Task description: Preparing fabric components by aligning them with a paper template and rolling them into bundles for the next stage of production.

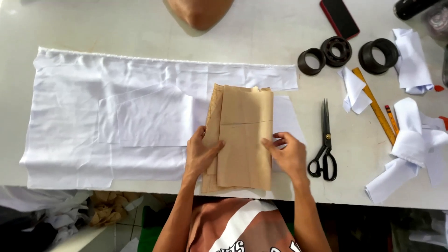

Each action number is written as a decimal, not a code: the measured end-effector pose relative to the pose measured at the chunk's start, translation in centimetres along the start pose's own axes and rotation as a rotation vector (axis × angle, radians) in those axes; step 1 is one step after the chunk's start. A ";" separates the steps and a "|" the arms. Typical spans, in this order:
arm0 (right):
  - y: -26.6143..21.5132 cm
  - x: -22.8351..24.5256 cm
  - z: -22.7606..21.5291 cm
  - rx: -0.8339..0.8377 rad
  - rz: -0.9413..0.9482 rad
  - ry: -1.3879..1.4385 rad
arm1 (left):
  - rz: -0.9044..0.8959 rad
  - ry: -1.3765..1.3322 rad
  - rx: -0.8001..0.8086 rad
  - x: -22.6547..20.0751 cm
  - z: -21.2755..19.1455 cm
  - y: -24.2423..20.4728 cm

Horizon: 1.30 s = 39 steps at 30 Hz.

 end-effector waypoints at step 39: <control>-2.0 -19.4 -24.6 -0.653 0.084 0.331 | -0.198 -0.496 0.656 -4.1 31.6 -3.6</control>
Point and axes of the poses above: each hand's wrist, its own y-axis towards the middle knuckle, its own z-axis out of the palm, x = y × z, the point moved 6 cm from there along y, towards the middle knuckle, and after that the axes turned 1 degree about -z, right-handed, at the moved point
